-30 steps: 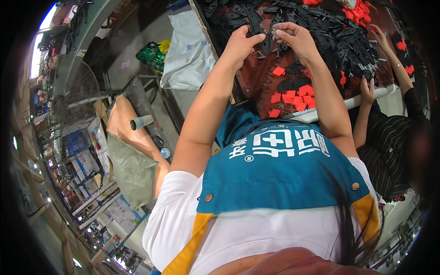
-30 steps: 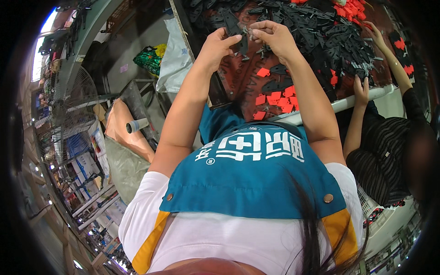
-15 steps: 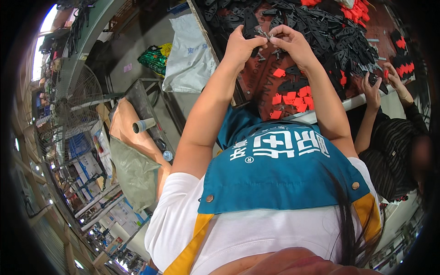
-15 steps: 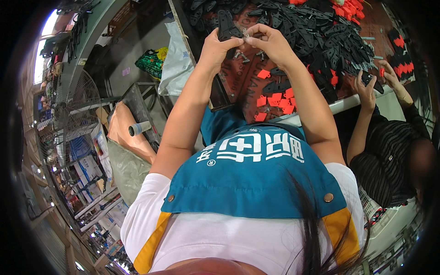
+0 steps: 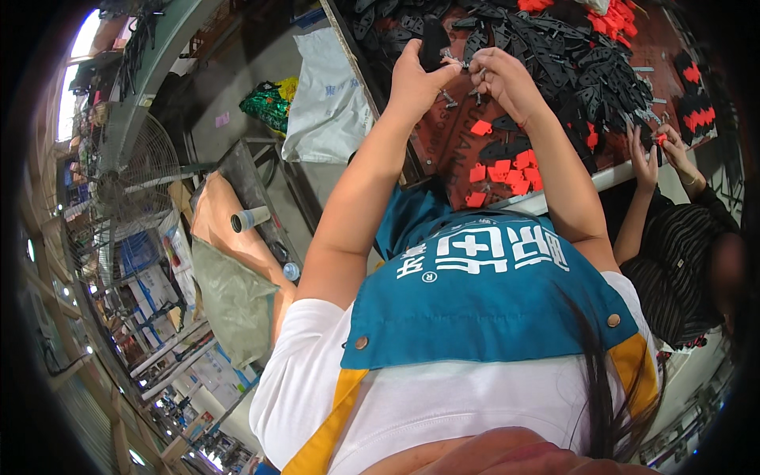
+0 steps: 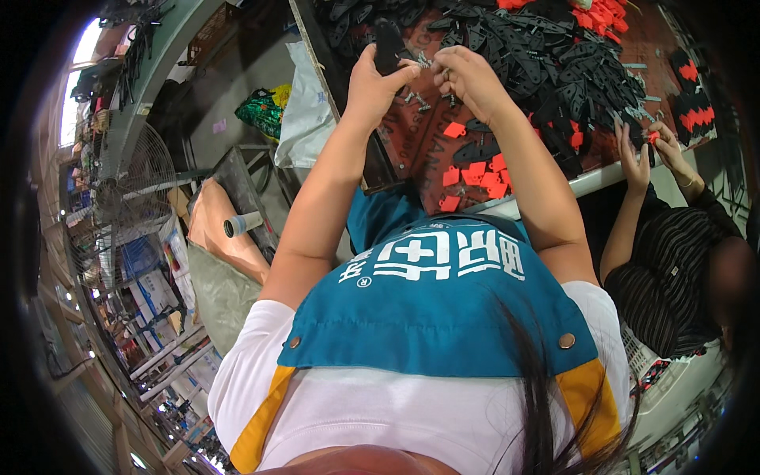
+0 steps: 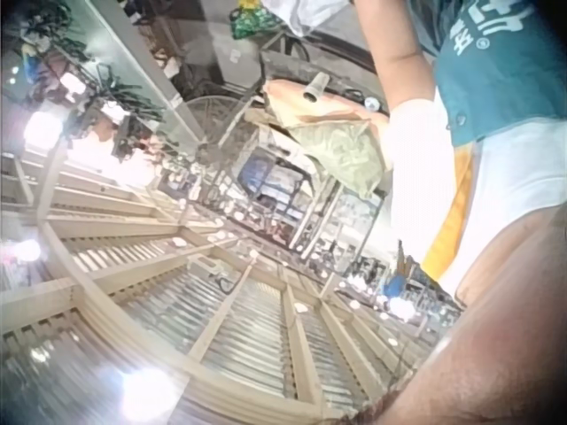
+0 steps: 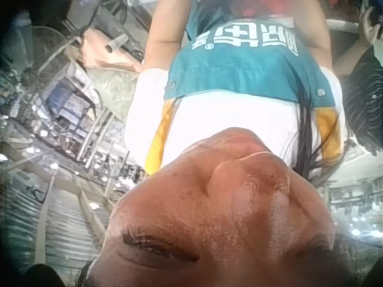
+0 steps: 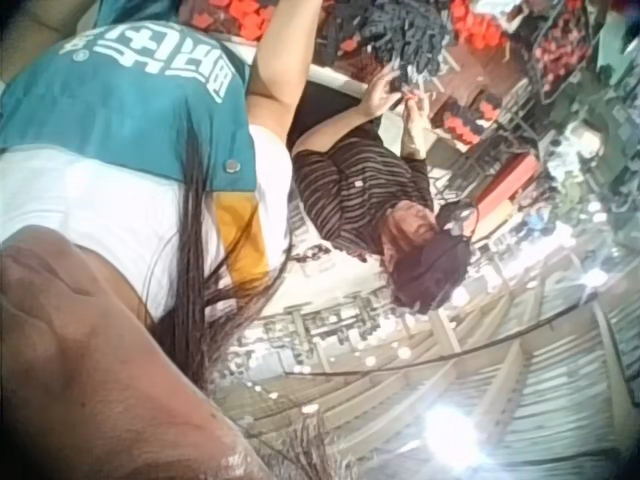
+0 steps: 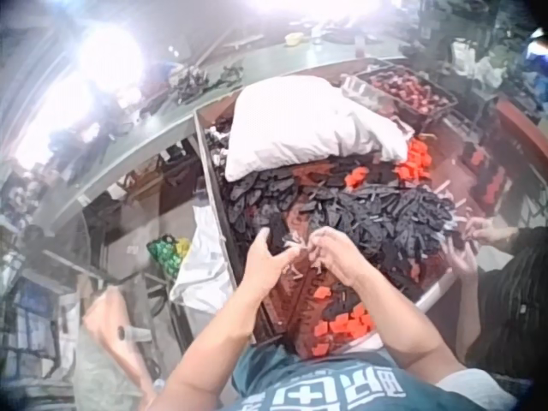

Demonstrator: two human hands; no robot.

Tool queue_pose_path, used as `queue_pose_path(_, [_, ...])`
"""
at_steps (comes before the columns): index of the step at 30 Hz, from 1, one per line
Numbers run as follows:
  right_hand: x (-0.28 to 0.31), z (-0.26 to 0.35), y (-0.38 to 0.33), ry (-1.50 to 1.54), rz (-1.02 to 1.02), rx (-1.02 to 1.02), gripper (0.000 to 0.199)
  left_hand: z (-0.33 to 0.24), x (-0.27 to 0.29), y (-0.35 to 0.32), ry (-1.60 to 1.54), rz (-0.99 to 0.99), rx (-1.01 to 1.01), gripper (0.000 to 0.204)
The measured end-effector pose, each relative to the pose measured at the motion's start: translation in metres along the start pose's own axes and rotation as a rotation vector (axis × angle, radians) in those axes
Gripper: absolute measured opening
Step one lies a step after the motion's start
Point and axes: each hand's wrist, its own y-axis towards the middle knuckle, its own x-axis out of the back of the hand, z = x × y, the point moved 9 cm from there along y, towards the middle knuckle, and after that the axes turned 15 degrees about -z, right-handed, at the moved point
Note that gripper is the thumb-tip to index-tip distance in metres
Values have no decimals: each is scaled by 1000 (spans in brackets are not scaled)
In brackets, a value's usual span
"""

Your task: The person repeatedly picks up black plastic components and small metal fasteners from a table, inserts the fasteners into the components, and places the assembled units back on the table. The task is performed by hand without visible tools, and the workspace contains piles of both black and red parts.

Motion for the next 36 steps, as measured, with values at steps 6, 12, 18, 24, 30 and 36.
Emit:
queue_pose_path(6, [-7, 1, -1, -330, -13, 101, 21, 8, -8, 2, -109, 113, 55, 41])
queue_pose_path(12, [-10, 14, -5, -442, -66, 215, 26, 2, -11, -3, -387, 124, 251, 32])
queue_pose_path(18, [-20, 6, -11, -440, -30, 113, 32, 11, -5, 7, -181, 43, -9, 49])
queue_pose_path(24, [-19, 4, -9, -428, -3, 82, 31, 15, -9, 3, -226, 70, 64, 44])
queue_pose_path(30, [-16, 10, -14, -504, -6, 156, 27, -3, -11, -2, -276, 137, 189, 36])
queue_pose_path(36, [-21, 30, -18, -701, 0, 624, 17, 12, -11, -2, -476, 119, 335, 28])
